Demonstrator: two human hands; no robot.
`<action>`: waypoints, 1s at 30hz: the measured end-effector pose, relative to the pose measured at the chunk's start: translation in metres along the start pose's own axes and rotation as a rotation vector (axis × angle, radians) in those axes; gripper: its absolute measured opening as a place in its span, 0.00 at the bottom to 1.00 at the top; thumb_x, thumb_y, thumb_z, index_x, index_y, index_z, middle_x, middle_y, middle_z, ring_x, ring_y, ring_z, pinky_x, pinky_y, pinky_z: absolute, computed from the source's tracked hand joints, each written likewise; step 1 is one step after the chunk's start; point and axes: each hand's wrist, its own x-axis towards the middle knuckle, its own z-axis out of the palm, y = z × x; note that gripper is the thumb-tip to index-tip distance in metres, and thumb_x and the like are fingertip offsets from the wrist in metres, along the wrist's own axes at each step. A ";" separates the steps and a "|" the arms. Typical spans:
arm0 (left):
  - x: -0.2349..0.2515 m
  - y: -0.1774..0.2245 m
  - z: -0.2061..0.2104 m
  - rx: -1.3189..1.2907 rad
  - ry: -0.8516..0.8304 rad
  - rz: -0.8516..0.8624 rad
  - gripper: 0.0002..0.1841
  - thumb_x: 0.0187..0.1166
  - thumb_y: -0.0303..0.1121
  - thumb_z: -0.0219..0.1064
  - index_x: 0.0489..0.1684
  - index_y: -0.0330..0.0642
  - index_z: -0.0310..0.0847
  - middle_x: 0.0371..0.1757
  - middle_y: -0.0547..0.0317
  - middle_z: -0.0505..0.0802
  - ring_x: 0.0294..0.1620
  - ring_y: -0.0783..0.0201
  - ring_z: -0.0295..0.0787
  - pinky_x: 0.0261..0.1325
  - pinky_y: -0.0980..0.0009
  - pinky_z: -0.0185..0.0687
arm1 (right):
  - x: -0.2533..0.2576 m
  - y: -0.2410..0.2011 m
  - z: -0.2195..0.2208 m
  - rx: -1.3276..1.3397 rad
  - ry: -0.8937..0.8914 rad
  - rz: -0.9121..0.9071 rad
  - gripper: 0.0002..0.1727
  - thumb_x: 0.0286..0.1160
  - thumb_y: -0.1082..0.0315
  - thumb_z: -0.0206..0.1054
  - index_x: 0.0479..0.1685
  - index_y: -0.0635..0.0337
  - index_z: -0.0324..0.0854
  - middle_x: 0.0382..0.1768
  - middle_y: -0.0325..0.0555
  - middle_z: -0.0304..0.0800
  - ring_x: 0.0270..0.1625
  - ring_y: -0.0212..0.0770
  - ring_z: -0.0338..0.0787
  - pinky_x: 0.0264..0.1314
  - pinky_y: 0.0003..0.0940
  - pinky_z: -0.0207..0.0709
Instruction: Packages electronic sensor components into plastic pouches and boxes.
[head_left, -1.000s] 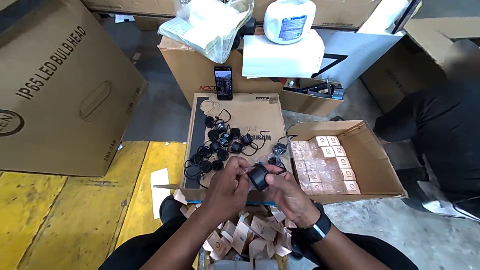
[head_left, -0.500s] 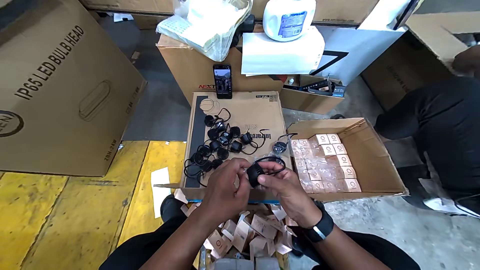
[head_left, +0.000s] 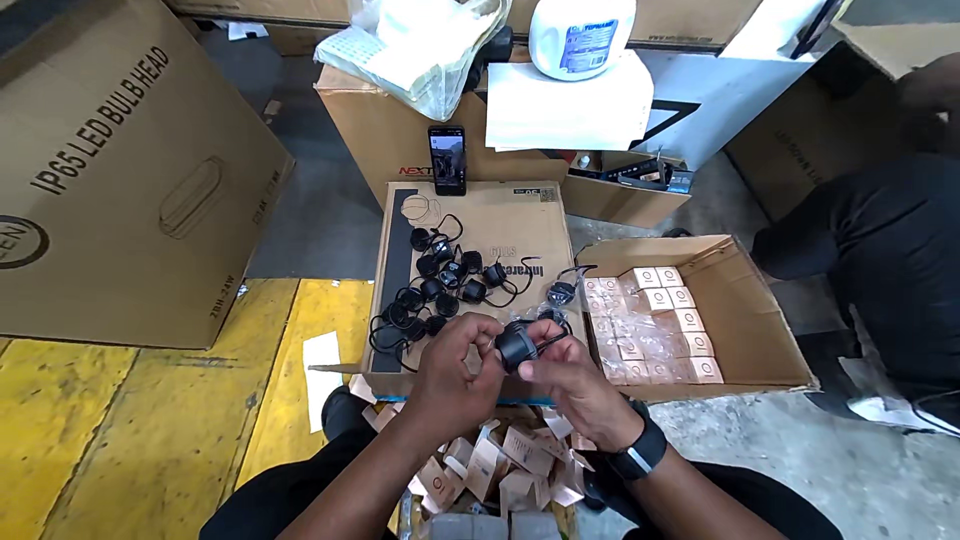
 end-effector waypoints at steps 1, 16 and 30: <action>0.000 -0.001 0.001 0.027 0.003 -0.016 0.12 0.72 0.27 0.64 0.51 0.40 0.86 0.37 0.66 0.89 0.41 0.71 0.86 0.48 0.71 0.86 | 0.001 -0.001 0.000 -0.073 -0.029 -0.032 0.34 0.59 0.77 0.78 0.70 0.71 0.71 0.53 0.56 0.89 0.53 0.44 0.91 0.60 0.40 0.86; -0.005 -0.003 0.007 0.469 -0.092 0.177 0.12 0.75 0.33 0.61 0.45 0.48 0.92 0.34 0.65 0.92 0.40 0.66 0.89 0.44 0.64 0.86 | 0.000 -0.002 0.008 -0.511 0.183 -0.023 0.27 0.45 0.74 0.87 0.50 0.63 0.82 0.40 0.47 0.93 0.39 0.41 0.93 0.41 0.34 0.90; -0.004 0.004 0.006 0.149 -0.155 -0.181 0.19 0.78 0.33 0.60 0.64 0.46 0.86 0.33 0.69 0.89 0.35 0.73 0.86 0.43 0.69 0.86 | -0.001 0.008 0.012 -0.449 0.333 -0.111 0.29 0.57 0.63 0.87 0.52 0.68 0.78 0.37 0.48 0.90 0.29 0.39 0.89 0.33 0.33 0.88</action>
